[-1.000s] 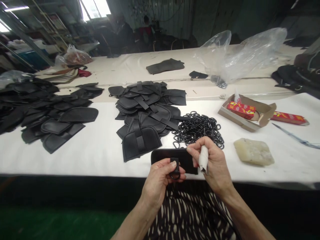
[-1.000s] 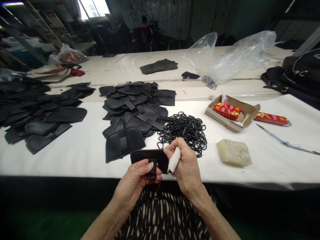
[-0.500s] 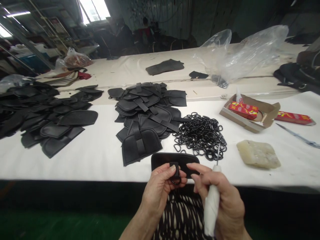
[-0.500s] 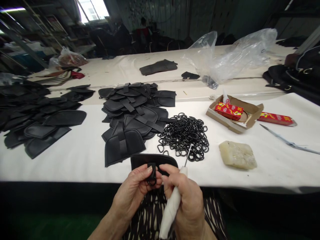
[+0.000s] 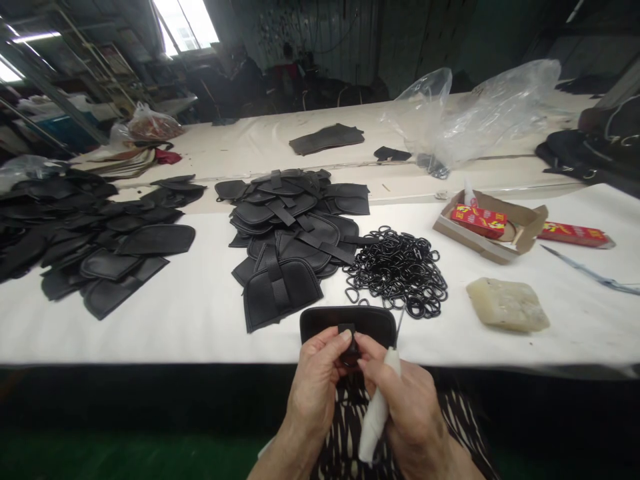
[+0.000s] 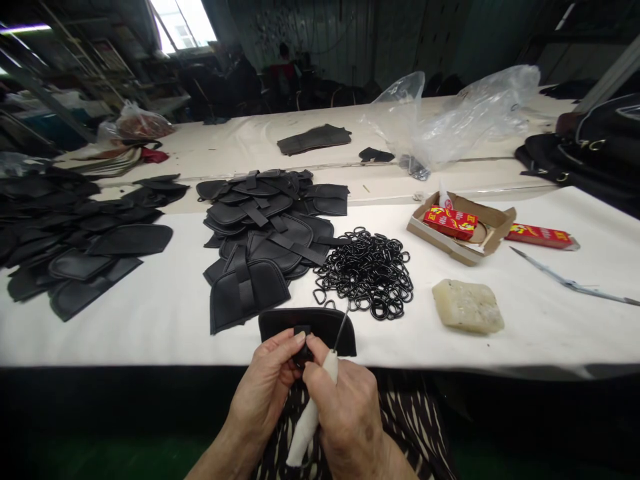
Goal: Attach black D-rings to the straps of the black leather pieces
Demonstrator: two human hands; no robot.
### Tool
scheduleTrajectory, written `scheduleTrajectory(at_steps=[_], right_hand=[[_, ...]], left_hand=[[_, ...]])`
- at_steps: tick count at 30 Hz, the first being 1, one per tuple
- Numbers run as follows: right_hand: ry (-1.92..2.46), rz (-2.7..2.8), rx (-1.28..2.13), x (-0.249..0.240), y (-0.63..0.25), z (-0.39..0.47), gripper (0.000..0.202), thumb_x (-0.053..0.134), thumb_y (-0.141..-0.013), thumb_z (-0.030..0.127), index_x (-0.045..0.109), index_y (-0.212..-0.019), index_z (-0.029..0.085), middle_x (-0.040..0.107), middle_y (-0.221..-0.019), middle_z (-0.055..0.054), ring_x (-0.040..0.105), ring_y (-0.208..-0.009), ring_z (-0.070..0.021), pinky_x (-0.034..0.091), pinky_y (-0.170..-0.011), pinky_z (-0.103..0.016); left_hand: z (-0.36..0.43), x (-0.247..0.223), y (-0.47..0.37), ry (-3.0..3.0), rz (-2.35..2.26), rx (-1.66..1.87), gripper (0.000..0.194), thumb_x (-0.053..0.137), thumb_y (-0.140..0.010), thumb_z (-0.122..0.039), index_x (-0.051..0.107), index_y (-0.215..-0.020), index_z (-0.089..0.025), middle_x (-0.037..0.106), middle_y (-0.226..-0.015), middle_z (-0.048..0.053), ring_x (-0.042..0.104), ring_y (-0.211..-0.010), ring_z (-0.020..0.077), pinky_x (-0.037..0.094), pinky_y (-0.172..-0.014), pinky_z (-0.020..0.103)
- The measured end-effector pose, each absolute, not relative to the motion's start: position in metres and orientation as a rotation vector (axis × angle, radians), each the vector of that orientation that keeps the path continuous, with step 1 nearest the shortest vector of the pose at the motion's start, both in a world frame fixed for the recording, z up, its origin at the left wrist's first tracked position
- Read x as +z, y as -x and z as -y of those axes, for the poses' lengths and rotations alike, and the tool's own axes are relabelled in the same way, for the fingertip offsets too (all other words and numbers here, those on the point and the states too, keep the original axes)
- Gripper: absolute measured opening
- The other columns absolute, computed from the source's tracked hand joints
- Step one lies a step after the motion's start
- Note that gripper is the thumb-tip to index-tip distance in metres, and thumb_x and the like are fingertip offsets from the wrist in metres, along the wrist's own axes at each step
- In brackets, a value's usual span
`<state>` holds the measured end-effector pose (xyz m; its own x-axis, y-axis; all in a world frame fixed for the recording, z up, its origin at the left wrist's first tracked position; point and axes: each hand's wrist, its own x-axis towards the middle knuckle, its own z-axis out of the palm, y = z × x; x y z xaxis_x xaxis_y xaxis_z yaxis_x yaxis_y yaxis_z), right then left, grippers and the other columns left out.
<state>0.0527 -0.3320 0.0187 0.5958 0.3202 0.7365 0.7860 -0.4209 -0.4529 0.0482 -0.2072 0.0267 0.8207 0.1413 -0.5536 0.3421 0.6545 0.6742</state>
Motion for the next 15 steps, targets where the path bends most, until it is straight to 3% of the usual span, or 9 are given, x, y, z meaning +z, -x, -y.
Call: scheduleTrajectory(at_steps=[4,10,15], right_hand=[[2.061,0.909,-0.789,0.0228,-0.0553,0.3263,0.016,0.043,-0.087,0.004,0.057,-0.092,0.010,0.069,-0.093,-0.026,0.068,-0.060,-0.0173,0.054,-0.051,-0.025],[2.234,0.981,-0.866,0.0281,-0.0573,0.3238,0.026,0.038,-0.087,0.004,0.059,-0.073,0.012,0.070,-0.090,-0.024,0.060,-0.047,-0.0143,0.047,-0.044,-0.025],[2.279,1.034,-0.904,0.0291,-0.0573,0.3259,0.025,0.039,-0.086,0.002,0.060,-0.075,0.012,0.071,-0.085,-0.023,0.061,-0.050,-0.0160,0.047,-0.047,-0.025]], left_hand=[[0.2080,0.0269,-0.0476,-0.840,-0.646,-0.093,0.013,0.074,-0.067,-0.017,0.061,-0.067,-0.013,0.061,-0.060,-0.003,0.054,-0.051,0.0058,0.043,-0.051,0.015],[0.2109,0.0259,-0.0455,-0.859,-0.664,-0.070,0.017,0.076,-0.066,-0.019,0.060,-0.065,-0.014,0.058,-0.058,-0.004,0.051,-0.052,0.0051,0.040,-0.052,0.015],[0.2132,0.0295,-0.0441,-0.902,-0.598,-0.137,0.015,0.073,-0.069,-0.025,0.063,-0.071,-0.014,0.060,-0.064,-0.001,0.052,-0.057,0.0081,0.041,-0.058,0.018]])
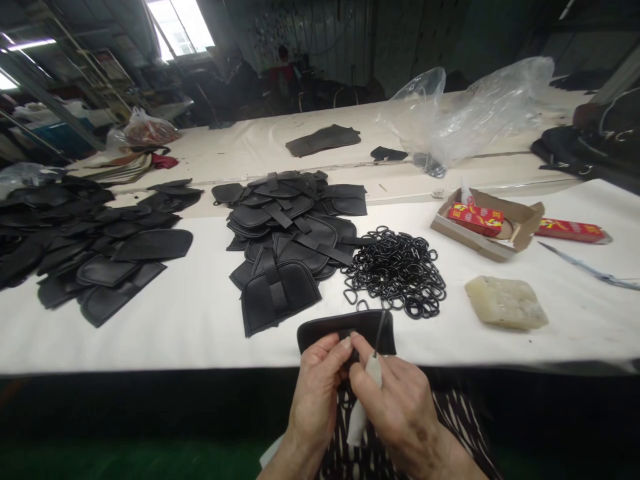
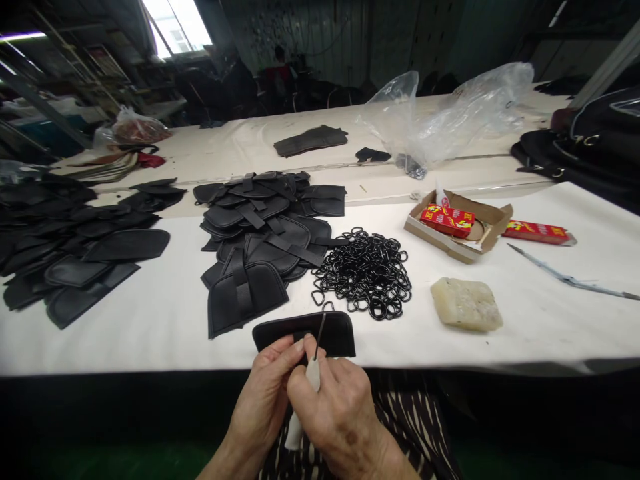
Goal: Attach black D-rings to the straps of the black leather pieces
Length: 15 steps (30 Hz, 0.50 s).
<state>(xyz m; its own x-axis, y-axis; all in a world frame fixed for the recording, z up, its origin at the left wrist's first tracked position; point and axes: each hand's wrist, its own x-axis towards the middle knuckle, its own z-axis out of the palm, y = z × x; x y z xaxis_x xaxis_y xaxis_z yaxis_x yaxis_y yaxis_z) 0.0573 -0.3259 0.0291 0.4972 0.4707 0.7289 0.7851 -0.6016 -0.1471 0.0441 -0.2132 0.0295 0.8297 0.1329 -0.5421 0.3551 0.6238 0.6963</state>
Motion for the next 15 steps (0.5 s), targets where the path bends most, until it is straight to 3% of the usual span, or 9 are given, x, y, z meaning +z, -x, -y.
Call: scheduleTrajectory(at_steps=[7,15], right_hand=[[2.318,1.040,-0.985,0.0284,-0.0565,0.3225,0.023,0.040,-0.085,0.004,0.058,-0.076,0.014,0.071,-0.086,-0.020,0.060,-0.050,-0.0144,0.046,-0.047,-0.025],[2.252,1.010,-0.920,0.0265,-0.0541,0.3254,0.025,0.040,-0.085,0.003,0.059,-0.072,0.013,0.071,-0.081,-0.021,0.060,-0.049,-0.0152,0.046,-0.046,-0.025]], left_hand=[[0.2110,0.0303,-0.0427,-0.978,-0.581,-0.176,0.025,0.069,-0.073,-0.036,0.064,-0.068,-0.013,0.054,-0.056,-0.002,0.047,-0.051,0.0083,0.041,-0.057,0.021],[0.2091,0.0283,-0.0441,-0.894,-0.579,-0.141,0.019,0.071,-0.073,-0.027,0.063,-0.064,-0.012,0.058,-0.057,-0.001,0.050,-0.053,0.0068,0.040,-0.053,0.017]])
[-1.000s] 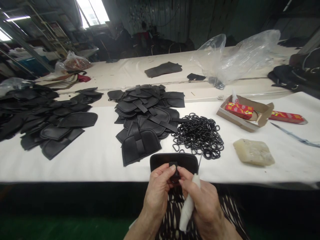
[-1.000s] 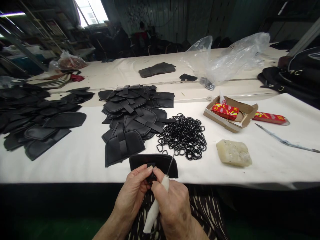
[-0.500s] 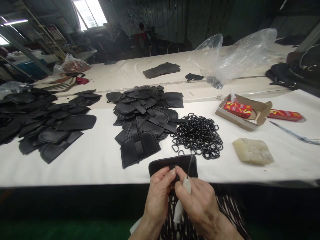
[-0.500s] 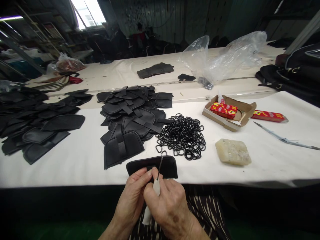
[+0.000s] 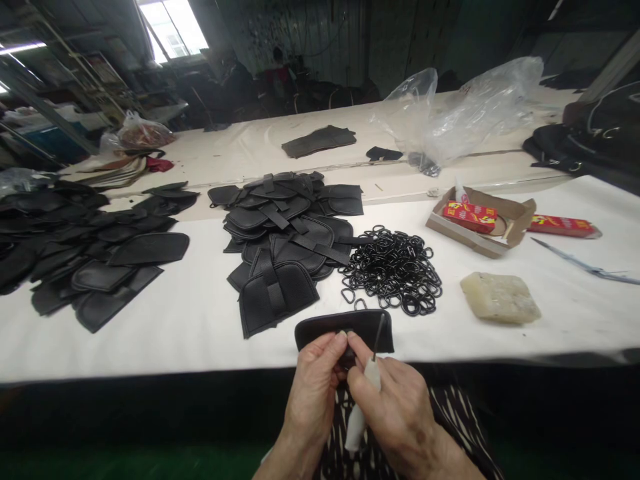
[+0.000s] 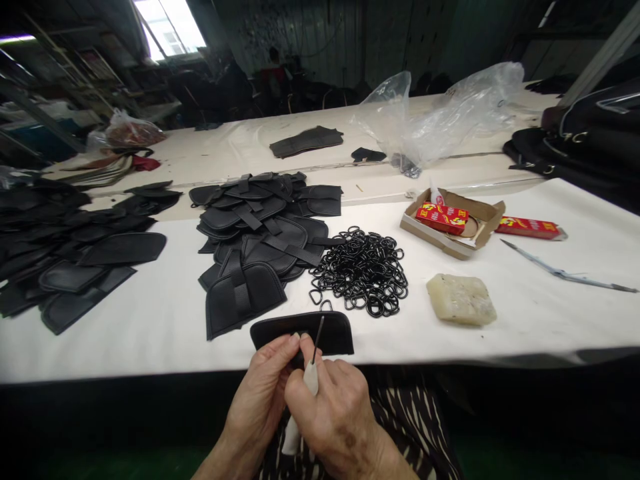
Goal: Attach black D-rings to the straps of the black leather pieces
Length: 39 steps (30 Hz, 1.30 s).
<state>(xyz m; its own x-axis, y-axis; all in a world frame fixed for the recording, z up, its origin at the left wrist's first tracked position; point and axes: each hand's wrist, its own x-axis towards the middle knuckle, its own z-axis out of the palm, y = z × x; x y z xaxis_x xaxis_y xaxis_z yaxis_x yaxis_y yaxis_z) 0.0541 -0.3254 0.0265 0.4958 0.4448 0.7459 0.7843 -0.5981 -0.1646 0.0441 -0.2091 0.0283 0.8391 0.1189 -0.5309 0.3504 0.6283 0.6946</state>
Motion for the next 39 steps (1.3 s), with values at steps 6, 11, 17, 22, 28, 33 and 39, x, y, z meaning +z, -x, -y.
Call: scheduleTrajectory(at_steps=[6,11,17,22,28,33,39], right_hand=[[2.151,0.981,-0.869,0.025,-0.051,0.336,0.023,0.040,-0.087,0.004,0.061,-0.081,0.011,0.067,-0.098,-0.027,0.069,-0.063,-0.0192,0.052,-0.053,-0.025],[2.146,0.973,-0.849,0.026,-0.051,0.343,0.022,0.040,-0.088,0.004,0.061,-0.090,0.009,0.070,-0.093,-0.023,0.071,-0.081,-0.0231,0.056,-0.061,-0.026],[2.114,0.929,-0.802,0.024,-0.049,0.351,0.017,0.046,-0.086,0.006,0.060,-0.095,0.011,0.072,-0.086,-0.018,0.070,-0.083,-0.0240,0.058,-0.063,-0.028],[2.098,0.887,-0.686,0.023,-0.046,0.356,0.009,0.051,-0.084,0.007,0.058,-0.082,0.012,0.070,-0.089,-0.022,0.070,-0.078,-0.0233,0.057,-0.059,-0.027],[2.048,0.852,-0.612,0.019,-0.046,0.351,0.007,0.053,-0.083,0.007,0.056,-0.083,0.014,0.070,-0.092,-0.022,0.070,-0.077,-0.0219,0.057,-0.061,-0.027],[1.933,0.727,-0.447,0.015,-0.045,0.337,0.011,0.053,-0.082,0.006,0.054,-0.087,0.016,0.067,-0.107,-0.019,0.070,-0.072,-0.0158,0.056,-0.067,-0.022],[1.879,0.460,-0.250,0.015,-0.042,0.328,0.007,0.054,-0.083,0.014,0.051,-0.081,0.020,0.069,-0.104,-0.011,0.071,-0.078,-0.0164,0.055,-0.069,-0.019]], left_hand=[[0.210,0.030,-0.045,-0.901,-0.552,-0.141,0.018,0.070,-0.074,-0.025,0.064,-0.063,-0.012,0.062,-0.059,0.000,0.055,-0.054,0.0083,0.045,-0.055,0.018],[0.210,0.031,-0.045,-0.966,-0.566,-0.151,0.019,0.069,-0.074,-0.029,0.067,-0.067,-0.012,0.067,-0.061,0.004,0.060,-0.055,0.0120,0.049,-0.060,0.023],[0.210,0.033,-0.046,-1.022,-0.591,-0.134,0.018,0.068,-0.074,-0.029,0.066,-0.066,-0.012,0.068,-0.061,0.005,0.062,-0.054,0.0137,0.049,-0.057,0.023],[0.211,0.034,-0.046,-1.047,-0.609,-0.124,0.019,0.068,-0.075,-0.029,0.065,-0.067,-0.013,0.068,-0.062,0.004,0.063,-0.054,0.0141,0.050,-0.058,0.025],[0.212,0.032,-0.046,-1.057,-0.593,-0.127,0.020,0.067,-0.076,-0.031,0.064,-0.067,-0.012,0.066,-0.061,0.003,0.060,-0.053,0.0130,0.049,-0.059,0.025],[0.213,0.028,-0.044,-1.055,-0.537,-0.098,0.020,0.066,-0.077,-0.031,0.063,-0.068,-0.013,0.063,-0.061,0.001,0.056,-0.055,0.0096,0.044,-0.055,0.019],[0.213,0.025,-0.038,-1.193,-0.529,-0.074,0.023,0.064,-0.078,-0.034,0.062,-0.070,-0.014,0.059,-0.063,-0.001,0.052,-0.059,0.0100,0.042,-0.056,0.020]])
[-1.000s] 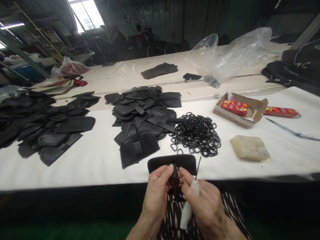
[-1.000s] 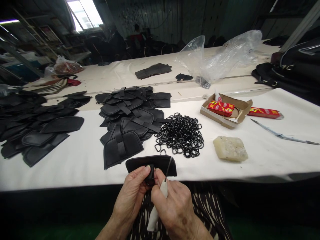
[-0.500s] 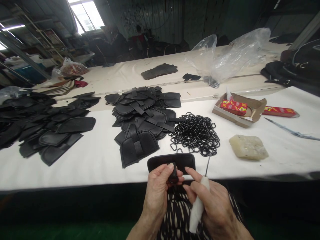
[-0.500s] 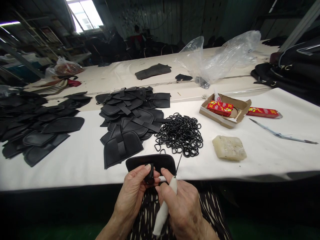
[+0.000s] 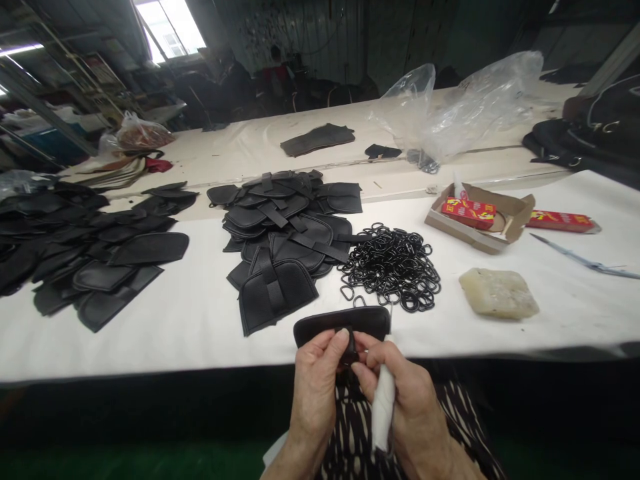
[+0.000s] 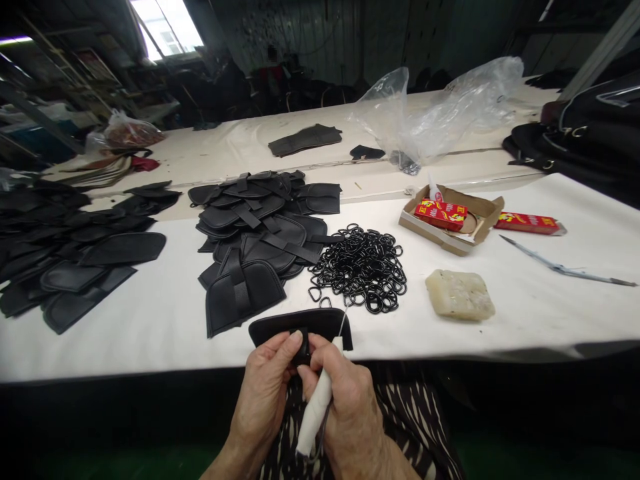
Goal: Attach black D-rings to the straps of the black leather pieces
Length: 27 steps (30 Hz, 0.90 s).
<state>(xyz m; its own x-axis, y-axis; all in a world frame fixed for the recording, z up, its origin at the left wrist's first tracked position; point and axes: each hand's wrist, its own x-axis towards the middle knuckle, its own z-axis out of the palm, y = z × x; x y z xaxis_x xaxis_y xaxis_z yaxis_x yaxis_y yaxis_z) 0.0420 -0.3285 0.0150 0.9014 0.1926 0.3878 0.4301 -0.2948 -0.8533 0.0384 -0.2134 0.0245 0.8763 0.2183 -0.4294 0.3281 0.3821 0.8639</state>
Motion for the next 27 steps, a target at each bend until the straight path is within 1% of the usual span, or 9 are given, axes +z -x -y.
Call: scheduleTrajectory(at_steps=[3,8,10,12,15,19,21,24,27], right_hand=[[1.879,0.478,-0.312,0.0130,-0.0395,0.3265,0.008,0.053,-0.084,0.013,0.051,-0.079,0.019,0.070,-0.101,-0.013,0.070,-0.075,-0.0162,0.054,-0.069,-0.020],[1.979,0.639,-0.537,0.0142,-0.0385,0.3233,0.009,0.053,-0.083,0.009,0.053,-0.076,0.015,0.071,-0.089,-0.019,0.064,-0.048,-0.0126,0.047,-0.045,-0.019],[2.019,0.664,-0.607,0.0158,-0.0388,0.3225,0.010,0.053,-0.084,0.010,0.055,-0.075,0.014,0.070,-0.077,-0.017,0.063,-0.047,-0.0143,0.047,-0.046,-0.021],[2.054,0.692,-0.643,0.0169,-0.0389,0.3220,0.010,0.052,-0.085,0.010,0.056,-0.076,0.013,0.069,-0.073,-0.016,0.062,-0.046,-0.0147,0.047,-0.047,-0.023],[2.109,0.748,-0.691,0.0173,-0.0386,0.3211,0.012,0.049,-0.085,0.011,0.057,-0.076,0.013,0.070,-0.080,-0.019,0.056,-0.041,-0.0127,0.043,-0.043,-0.024],[2.204,0.780,-0.755,0.0173,-0.0387,0.3195,0.015,0.050,-0.083,0.009,0.057,-0.071,0.015,0.071,-0.078,-0.017,0.049,-0.037,-0.0124,0.036,-0.038,-0.026],[2.220,0.783,-0.764,0.0176,-0.0395,0.3193,0.016,0.050,-0.083,0.009,0.056,-0.069,0.015,0.071,-0.085,-0.020,0.048,-0.036,-0.0119,0.036,-0.038,-0.026],[2.172,0.767,-0.719,0.0178,-0.0408,0.3205,0.016,0.050,-0.085,0.011,0.057,-0.070,0.013,0.068,-0.097,-0.025,0.053,-0.039,-0.0112,0.041,-0.040,-0.024],[2.100,0.731,-0.666,0.0161,-0.0405,0.3229,0.013,0.050,-0.085,0.009,0.057,-0.075,0.012,0.067,-0.102,-0.026,0.062,-0.048,-0.0128,0.047,-0.047,-0.022]], left_hand=[[0.2149,0.0242,-0.0372,-1.228,-0.543,-0.055,0.026,0.065,-0.077,-0.037,0.060,-0.067,-0.013,0.055,-0.060,-0.002,0.047,-0.056,0.0084,0.039,-0.052,0.018],[0.2164,0.0244,-0.0362,-1.221,-0.609,-0.035,0.029,0.068,-0.073,-0.038,0.055,-0.063,-0.014,0.047,-0.056,-0.005,0.038,-0.048,0.0057,0.032,-0.044,0.017],[0.2168,0.0249,-0.0356,-1.219,-0.623,-0.043,0.029,0.069,-0.072,-0.038,0.054,-0.062,-0.015,0.045,-0.055,-0.005,0.035,-0.046,0.0051,0.031,-0.043,0.017],[0.2173,0.0259,-0.0352,-1.223,-0.636,-0.048,0.030,0.069,-0.072,-0.038,0.052,-0.062,-0.015,0.043,-0.053,-0.006,0.032,-0.045,0.0047,0.029,-0.042,0.017],[0.2180,0.0282,-0.0355,-1.246,-0.647,-0.065,0.032,0.067,-0.073,-0.040,0.051,-0.062,-0.016,0.041,-0.052,-0.007,0.031,-0.045,0.0047,0.029,-0.042,0.016],[0.2178,0.0297,-0.0365,-1.271,-0.629,-0.076,0.033,0.066,-0.074,-0.042,0.051,-0.062,-0.016,0.042,-0.054,-0.006,0.035,-0.048,0.0058,0.030,-0.044,0.016],[0.2169,0.0284,-0.0367,-1.246,-0.631,-0.069,0.032,0.067,-0.074,-0.041,0.051,-0.063,-0.016,0.043,-0.054,-0.006,0.036,-0.047,0.0057,0.030,-0.044,0.017],[0.2155,0.0255,-0.0374,-1.162,-0.621,-0.063,0.030,0.068,-0.073,-0.039,0.052,-0.063,-0.016,0.044,-0.052,-0.006,0.035,-0.044,0.0049,0.030,-0.043,0.017],[0.2154,0.0252,-0.0399,-1.060,-0.587,-0.061,0.028,0.069,-0.073,-0.035,0.052,-0.062,-0.016,0.045,-0.052,-0.007,0.037,-0.043,0.0042,0.032,-0.045,0.016]])
